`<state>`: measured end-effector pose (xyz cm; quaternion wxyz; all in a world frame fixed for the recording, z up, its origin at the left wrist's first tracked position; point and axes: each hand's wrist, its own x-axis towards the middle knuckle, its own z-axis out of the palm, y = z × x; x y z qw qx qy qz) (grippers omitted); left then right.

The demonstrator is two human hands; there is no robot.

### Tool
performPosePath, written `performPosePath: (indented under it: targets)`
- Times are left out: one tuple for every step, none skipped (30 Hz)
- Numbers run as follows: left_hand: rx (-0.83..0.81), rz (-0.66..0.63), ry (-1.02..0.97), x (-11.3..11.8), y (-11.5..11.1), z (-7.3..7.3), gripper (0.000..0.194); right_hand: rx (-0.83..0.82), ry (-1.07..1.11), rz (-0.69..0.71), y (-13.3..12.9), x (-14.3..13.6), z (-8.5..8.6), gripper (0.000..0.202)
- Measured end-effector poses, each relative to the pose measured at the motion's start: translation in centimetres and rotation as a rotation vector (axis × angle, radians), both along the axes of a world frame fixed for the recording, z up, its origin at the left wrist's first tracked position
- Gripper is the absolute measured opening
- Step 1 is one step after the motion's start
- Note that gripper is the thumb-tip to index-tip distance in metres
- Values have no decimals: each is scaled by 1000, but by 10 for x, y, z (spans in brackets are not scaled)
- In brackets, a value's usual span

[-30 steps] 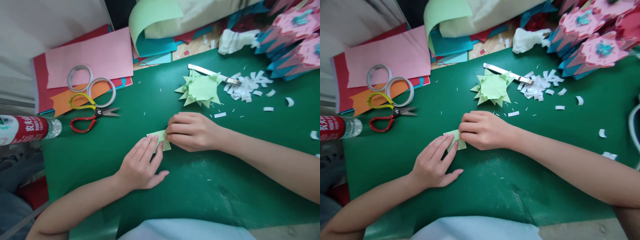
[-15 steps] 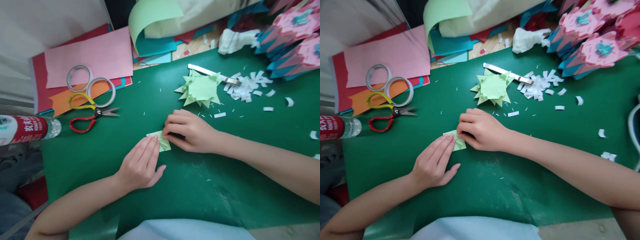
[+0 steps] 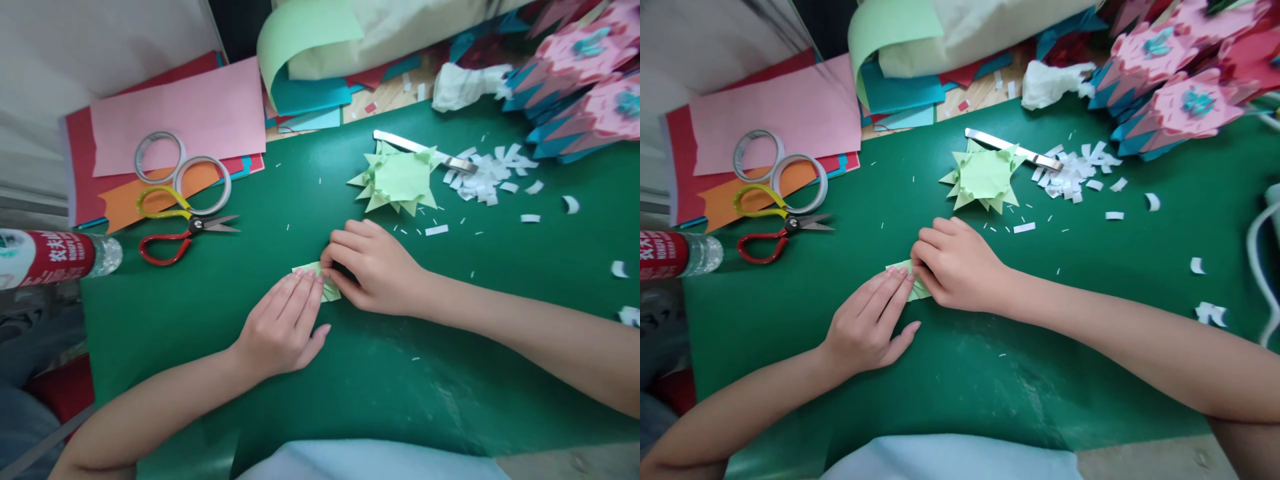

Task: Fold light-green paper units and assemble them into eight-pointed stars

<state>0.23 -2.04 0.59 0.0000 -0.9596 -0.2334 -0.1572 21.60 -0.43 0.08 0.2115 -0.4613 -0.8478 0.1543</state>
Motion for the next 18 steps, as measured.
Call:
performPosePath:
  targets:
    - [7,-3,3,0,0,0,55,1,-3,0,0,0,0,24]
    - [16,-6,8,0,0,0,55,3,-7,-1,0,0,0,24]
    - [25,-9,15,1,0,0,55,6,-9,-1,0,0,0,23]
    - [34,-10,25,1,0,0,55,13,-11,-2,0,-1,0,23]
    - [43,-11,37,2,-1,0,54,21,-11,-2,0,-1,-1,23]
    - [52,-11,51,2,-1,0,54,32,-11,-2,0,-1,-2,23]
    - [62,-9,64,3,-1,1,54,43,-11,-3,1,-1,-2,22]
    - [72,-9,78,4,-2,2,53,54,-10,-4,1,0,-3,22]
    - [80,-8,90,4,-2,2,53,62,-9,-3,1,0,-4,22]
    - [87,-7,101,5,-3,3,53,67,-9,2,1,0,-5,22]
    - [94,-7,112,5,-3,3,53,72,-13,8,1,0,-5,21]
    - [101,-7,121,5,-3,4,52,77,-22,17,1,0,-5,21]
    - [108,-7,130,6,-4,5,52,86,-40,26,1,1,-5,21]
    - [116,-5,136,6,-4,5,52,100,-68,31,1,1,-5,21]
    - [123,-2,140,6,-4,6,51,117,-106,31,1,1,-5,21]
    - [128,0,142,6,-4,6,51,134,-149,22,1,1,-4,21]
    - [132,2,142,6,-4,6,51,147,-193,7,0,1,-3,22]
    - [133,3,143,6,-4,6,51,156,-235,-11,0,1,-3,23]
